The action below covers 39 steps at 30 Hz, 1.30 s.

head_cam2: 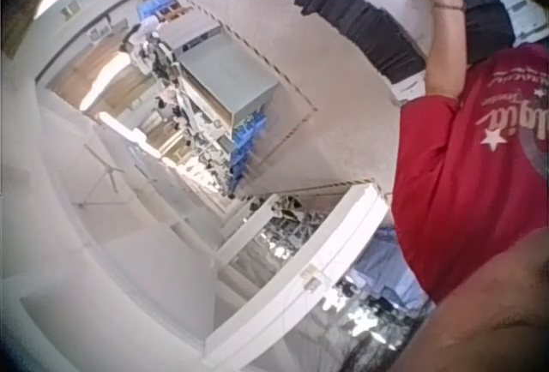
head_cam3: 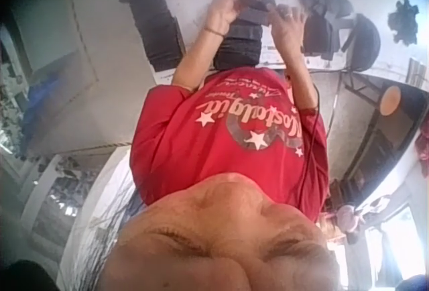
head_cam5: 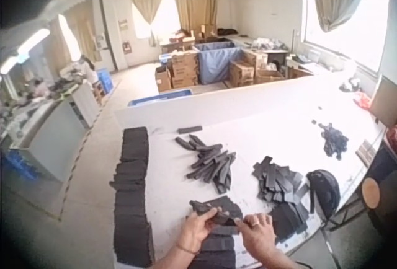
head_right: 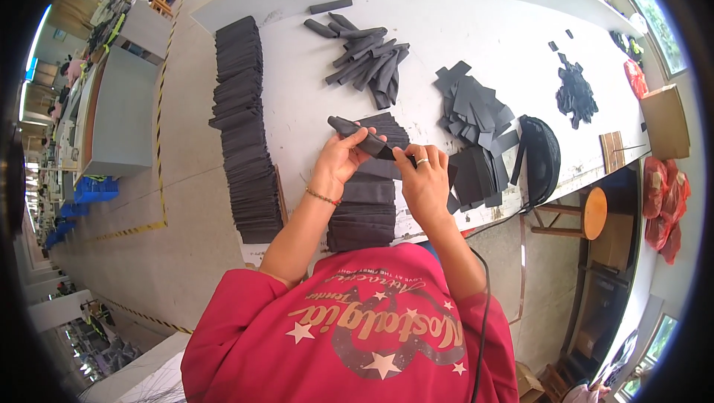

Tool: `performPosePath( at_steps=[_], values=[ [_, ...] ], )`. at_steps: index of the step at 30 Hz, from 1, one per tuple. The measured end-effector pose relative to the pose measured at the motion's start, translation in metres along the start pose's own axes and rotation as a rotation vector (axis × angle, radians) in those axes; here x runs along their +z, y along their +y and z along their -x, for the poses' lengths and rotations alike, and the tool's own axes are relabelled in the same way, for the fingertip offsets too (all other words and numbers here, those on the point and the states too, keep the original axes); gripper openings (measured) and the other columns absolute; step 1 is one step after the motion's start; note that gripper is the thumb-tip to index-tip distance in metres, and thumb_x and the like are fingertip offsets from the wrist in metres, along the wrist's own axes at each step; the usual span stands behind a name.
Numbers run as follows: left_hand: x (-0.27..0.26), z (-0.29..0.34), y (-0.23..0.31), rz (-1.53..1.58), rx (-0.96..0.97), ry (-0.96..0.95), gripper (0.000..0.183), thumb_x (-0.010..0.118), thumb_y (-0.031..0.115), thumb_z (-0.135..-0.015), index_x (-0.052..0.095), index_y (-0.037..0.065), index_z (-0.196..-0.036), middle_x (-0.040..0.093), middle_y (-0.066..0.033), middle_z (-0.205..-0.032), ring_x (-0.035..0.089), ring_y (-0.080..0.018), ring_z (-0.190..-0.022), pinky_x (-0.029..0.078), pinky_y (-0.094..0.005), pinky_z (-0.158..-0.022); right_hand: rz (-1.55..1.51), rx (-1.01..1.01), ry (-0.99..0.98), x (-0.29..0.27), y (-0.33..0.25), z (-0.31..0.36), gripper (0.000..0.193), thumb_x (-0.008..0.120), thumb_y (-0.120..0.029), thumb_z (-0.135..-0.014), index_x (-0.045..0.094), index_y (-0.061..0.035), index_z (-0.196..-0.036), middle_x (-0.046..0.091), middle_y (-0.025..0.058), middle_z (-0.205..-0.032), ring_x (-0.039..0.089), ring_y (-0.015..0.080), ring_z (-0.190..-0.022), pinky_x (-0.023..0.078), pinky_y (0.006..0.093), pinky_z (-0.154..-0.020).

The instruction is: Sorting and stacking small grey rectangular strips on a workbench.

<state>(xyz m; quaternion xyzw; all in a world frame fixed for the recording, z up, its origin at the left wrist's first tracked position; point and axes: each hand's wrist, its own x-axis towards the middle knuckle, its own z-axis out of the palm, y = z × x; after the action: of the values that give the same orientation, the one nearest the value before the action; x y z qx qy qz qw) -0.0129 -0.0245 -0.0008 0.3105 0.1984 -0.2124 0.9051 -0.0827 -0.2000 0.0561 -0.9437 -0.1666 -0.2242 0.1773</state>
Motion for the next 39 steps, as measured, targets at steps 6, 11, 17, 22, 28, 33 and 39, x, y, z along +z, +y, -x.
performPosePath(
  at_steps=[6, 11, 17, 22, 28, 33, 39],
  values=[
    [0.026, 0.026, -0.004, -0.083, 0.197, 0.002, 0.053, 0.068, -0.001, -0.085, 0.034, 0.002, -0.126, 0.061, -0.0169, -0.107, 0.066, -0.0351, -0.098, 0.057, -0.0443, -0.085, -0.056, 0.084, 0.042, 0.011, -0.013, -0.007, 0.040, 0.075, -0.009, -0.072, 0.065, -0.0086, -0.111, 0.055, 0.0069, -0.099, 0.053, 0.0275, -0.090, 0.041, 0.0408, -0.078],
    [0.031, 0.026, -0.007, -0.007, 0.170, -0.193, 0.038, 0.061, 0.015, -0.094, 0.046, -0.001, -0.126, 0.067, -0.0150, -0.098, 0.060, -0.0325, -0.111, 0.049, -0.0436, -0.096, -0.390, 0.186, 0.099, 0.022, -0.038, -0.011, 0.054, 0.077, -0.004, -0.069, 0.055, -0.0035, -0.118, 0.054, 0.0162, -0.104, 0.053, 0.0356, -0.098, 0.045, 0.0452, -0.084],
    [0.018, 0.025, -0.024, -0.051, 0.270, -0.319, 0.027, 0.053, 0.022, -0.099, 0.058, -0.001, -0.112, 0.068, -0.0152, -0.099, 0.058, -0.0335, -0.116, 0.046, -0.0451, -0.100, -0.403, 0.170, -0.037, 0.019, -0.027, 0.005, 0.042, 0.072, 0.000, -0.070, 0.050, -0.0041, -0.105, 0.053, 0.0183, -0.108, 0.052, 0.0388, -0.099, 0.045, 0.0466, -0.084],
    [0.027, 0.029, -0.004, 0.060, 0.251, -0.249, 0.027, 0.054, 0.023, -0.098, 0.061, -0.001, -0.110, 0.068, -0.0168, -0.107, 0.061, -0.0276, -0.112, 0.047, -0.0388, -0.098, -0.402, 0.150, -0.070, 0.011, -0.025, -0.003, 0.034, 0.071, -0.001, -0.074, 0.051, -0.0042, -0.101, 0.054, 0.0174, -0.104, 0.055, 0.0383, -0.094, 0.047, 0.0456, -0.077],
    [0.036, 0.036, -0.025, 0.112, 0.223, -0.298, 0.029, 0.053, 0.022, -0.099, 0.060, -0.002, -0.113, 0.066, -0.0172, -0.113, 0.060, -0.0263, -0.113, 0.047, -0.0379, -0.098, -0.472, 0.088, -0.066, 0.014, -0.027, -0.014, 0.029, 0.070, 0.000, -0.078, 0.050, -0.0029, -0.099, 0.056, 0.0183, -0.102, 0.058, 0.0391, -0.083, 0.047, 0.0446, -0.067],
    [0.029, 0.035, -0.019, 0.098, 0.194, -0.217, 0.029, 0.053, 0.023, -0.099, 0.057, -0.001, -0.116, 0.065, -0.0176, -0.113, 0.059, -0.0293, -0.115, 0.046, -0.0403, -0.100, -0.406, 0.090, -0.165, 0.010, -0.018, -0.007, 0.027, 0.069, -0.001, -0.080, 0.050, -0.0027, -0.100, 0.056, 0.0185, -0.103, 0.059, 0.0379, -0.082, 0.047, 0.0442, -0.067],
    [0.042, 0.030, 0.006, 0.155, 0.402, -0.132, 0.030, 0.051, 0.022, -0.100, 0.053, -0.001, -0.119, 0.066, -0.0174, -0.104, 0.063, -0.0305, -0.105, 0.048, -0.0424, -0.099, -0.467, 0.015, -0.086, 0.004, -0.007, -0.017, 0.016, 0.068, -0.001, -0.082, 0.055, -0.0006, -0.090, 0.060, 0.0168, -0.094, 0.060, 0.0344, -0.069, 0.049, 0.0400, -0.060]
  ],
)
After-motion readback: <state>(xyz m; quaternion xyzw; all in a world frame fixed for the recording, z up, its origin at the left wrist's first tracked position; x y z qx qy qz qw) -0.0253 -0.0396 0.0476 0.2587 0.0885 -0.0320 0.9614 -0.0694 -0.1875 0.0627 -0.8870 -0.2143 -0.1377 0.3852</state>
